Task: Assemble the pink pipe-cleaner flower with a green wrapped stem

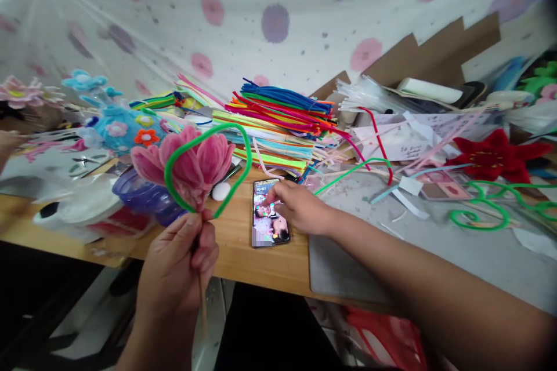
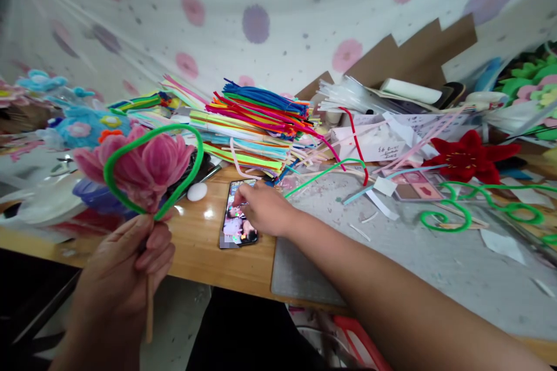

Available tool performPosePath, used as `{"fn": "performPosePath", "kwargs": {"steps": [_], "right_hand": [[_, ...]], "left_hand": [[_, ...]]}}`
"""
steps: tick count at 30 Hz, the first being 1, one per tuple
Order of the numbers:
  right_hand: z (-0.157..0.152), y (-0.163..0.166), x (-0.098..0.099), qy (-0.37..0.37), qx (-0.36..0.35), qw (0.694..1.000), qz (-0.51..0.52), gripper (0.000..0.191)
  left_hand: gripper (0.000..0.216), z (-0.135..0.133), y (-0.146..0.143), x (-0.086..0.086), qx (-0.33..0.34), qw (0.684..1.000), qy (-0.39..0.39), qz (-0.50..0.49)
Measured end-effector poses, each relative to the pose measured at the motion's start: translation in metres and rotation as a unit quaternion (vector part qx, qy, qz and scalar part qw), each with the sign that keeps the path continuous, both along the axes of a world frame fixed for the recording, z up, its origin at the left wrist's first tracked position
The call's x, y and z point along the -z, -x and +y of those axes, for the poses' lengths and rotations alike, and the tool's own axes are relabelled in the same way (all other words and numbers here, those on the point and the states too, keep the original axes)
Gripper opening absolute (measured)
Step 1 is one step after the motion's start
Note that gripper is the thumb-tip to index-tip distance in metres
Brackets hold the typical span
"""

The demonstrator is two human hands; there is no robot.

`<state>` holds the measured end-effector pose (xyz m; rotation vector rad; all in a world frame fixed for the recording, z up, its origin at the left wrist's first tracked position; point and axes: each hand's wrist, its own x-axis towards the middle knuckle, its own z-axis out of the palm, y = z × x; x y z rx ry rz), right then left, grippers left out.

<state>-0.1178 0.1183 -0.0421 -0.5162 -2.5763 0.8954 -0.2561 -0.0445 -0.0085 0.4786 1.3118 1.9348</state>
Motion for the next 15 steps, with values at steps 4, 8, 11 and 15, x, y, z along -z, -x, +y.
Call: {"fn": "performPosePath", "kwargs": {"steps": [4,8,11,15], "right_hand": [[0.001,0.005,0.003,0.015,0.005,1.0,0.004,0.019],[0.004,0.002,-0.001,0.041,0.011,0.999,0.03,0.019],[0.008,-0.008,-0.008,0.068,0.026,0.995,0.069,0.022],[0.004,-0.026,-0.012,0.11,0.04,0.987,0.11,0.02]], "left_hand": [[0.011,0.0,0.0,0.002,0.004,1.0,0.006,-0.003],[0.012,0.003,-0.002,0.004,0.003,1.0,0.012,-0.007],[0.011,0.005,-0.003,0.005,0.008,1.0,0.01,-0.005],[0.01,0.006,-0.004,0.007,0.017,1.0,0.005,-0.003]]}}
